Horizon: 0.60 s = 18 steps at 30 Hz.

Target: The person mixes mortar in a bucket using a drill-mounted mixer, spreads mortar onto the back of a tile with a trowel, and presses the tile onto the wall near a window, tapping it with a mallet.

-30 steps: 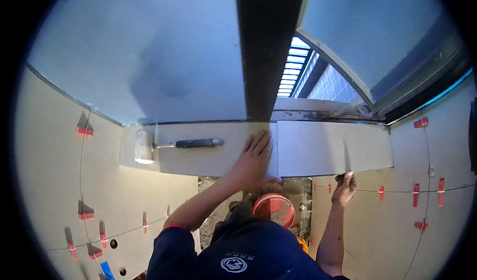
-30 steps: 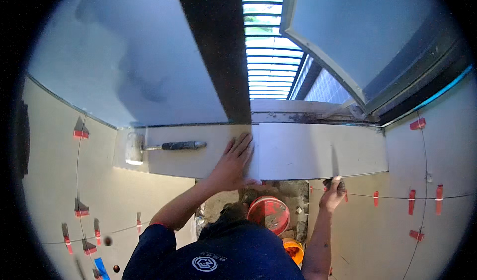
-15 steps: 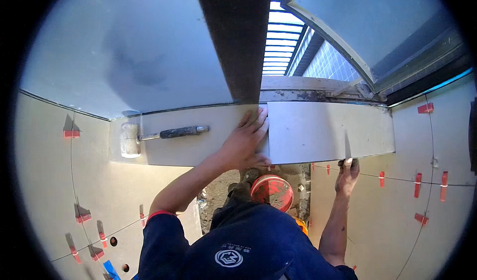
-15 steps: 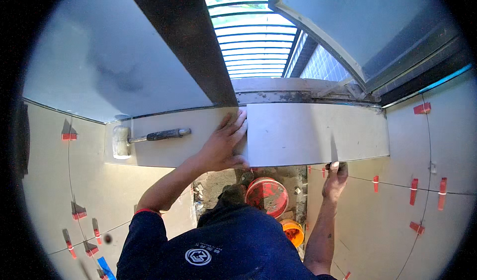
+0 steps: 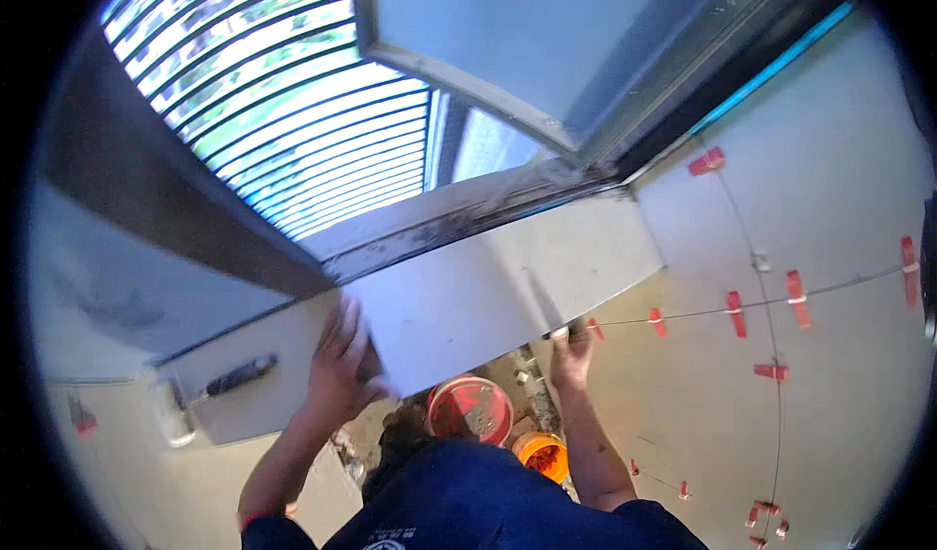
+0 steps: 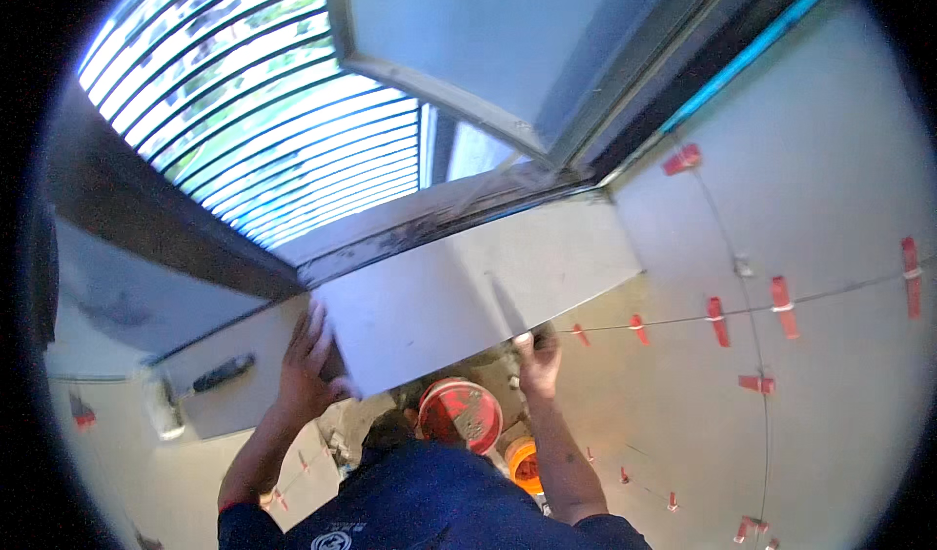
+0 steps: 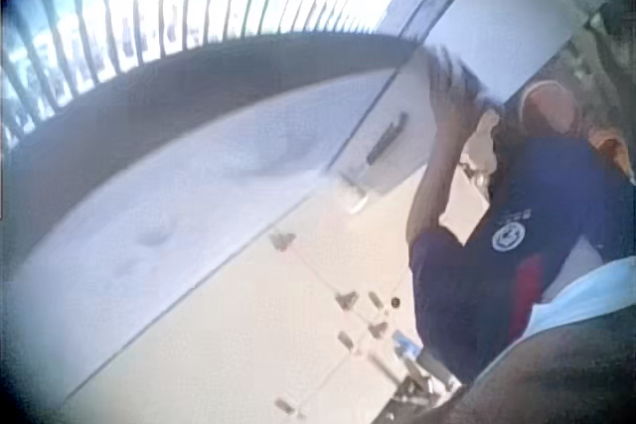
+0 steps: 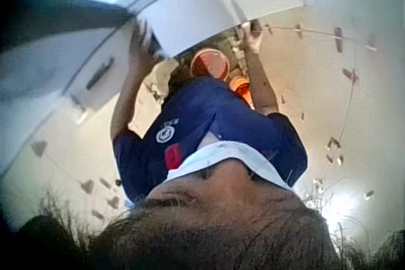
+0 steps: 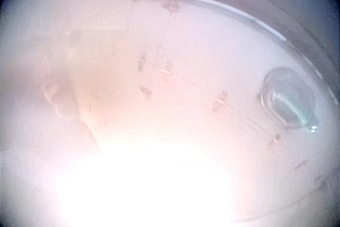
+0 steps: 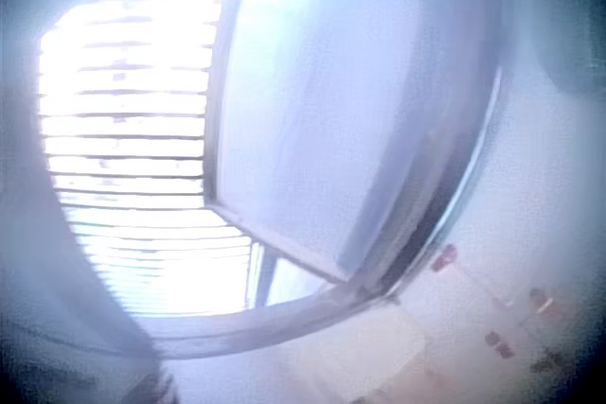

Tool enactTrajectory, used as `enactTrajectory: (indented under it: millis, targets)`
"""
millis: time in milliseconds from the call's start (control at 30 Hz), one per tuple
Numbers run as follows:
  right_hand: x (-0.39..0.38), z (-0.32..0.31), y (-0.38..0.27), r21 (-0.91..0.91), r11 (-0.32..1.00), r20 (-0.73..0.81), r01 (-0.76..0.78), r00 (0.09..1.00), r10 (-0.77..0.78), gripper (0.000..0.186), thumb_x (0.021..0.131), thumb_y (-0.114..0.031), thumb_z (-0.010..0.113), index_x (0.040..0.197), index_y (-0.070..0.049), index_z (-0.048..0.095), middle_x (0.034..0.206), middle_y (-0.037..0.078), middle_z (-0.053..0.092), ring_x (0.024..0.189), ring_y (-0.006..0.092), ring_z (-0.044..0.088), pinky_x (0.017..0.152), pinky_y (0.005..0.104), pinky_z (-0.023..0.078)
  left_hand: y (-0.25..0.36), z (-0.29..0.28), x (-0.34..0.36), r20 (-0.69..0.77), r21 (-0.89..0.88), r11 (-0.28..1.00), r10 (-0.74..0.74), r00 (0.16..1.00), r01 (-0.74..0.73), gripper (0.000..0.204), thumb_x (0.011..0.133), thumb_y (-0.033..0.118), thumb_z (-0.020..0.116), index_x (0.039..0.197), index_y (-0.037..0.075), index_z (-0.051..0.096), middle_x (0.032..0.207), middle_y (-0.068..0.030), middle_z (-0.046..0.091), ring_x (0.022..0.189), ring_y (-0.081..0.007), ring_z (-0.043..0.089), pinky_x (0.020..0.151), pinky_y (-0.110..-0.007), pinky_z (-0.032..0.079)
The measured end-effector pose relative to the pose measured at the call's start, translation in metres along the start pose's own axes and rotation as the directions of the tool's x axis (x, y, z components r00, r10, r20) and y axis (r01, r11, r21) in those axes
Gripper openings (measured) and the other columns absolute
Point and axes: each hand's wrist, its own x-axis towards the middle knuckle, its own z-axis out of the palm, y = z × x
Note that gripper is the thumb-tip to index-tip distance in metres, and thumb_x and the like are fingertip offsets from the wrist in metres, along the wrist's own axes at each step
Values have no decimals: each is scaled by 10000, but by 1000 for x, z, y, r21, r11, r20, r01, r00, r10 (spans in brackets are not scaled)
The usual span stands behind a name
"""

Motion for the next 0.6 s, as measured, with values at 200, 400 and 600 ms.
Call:
enactTrajectory:
  millis: [200,400,600]
  targets:
    - [3,13,-20,121,992,4,-35,999,35,501,776,-345,785,1081,-9,574,972,41,626,914,133,572,835,289,450,12,-1,1,5,38,999,4,1000,-4,1075,584,600,713,1276,-160,397,1417,-327,313,1328,-486,295,1088,-519,288]
    - [3,10,-5,131,990,-6,-47,999,48,358,777,-308,789,903,-70,553,830,-3,600,749,96,564,705,268,473,8,-3,9,40,33,998,-49,998,48,1076,538,556,749,1268,-162,416,1420,-327,312,1333,-481,296,1088,-519,290]
    - [2,10,-7,106,994,-14,-42,999,44,362,771,-291,797,934,-58,574,818,-4,603,727,92,558,676,262,467,13,-6,9,64,75,994,-80,995,75,1068,543,570,741,1256,-163,432,1413,-335,318,1336,-473,297,1088,-514,292]
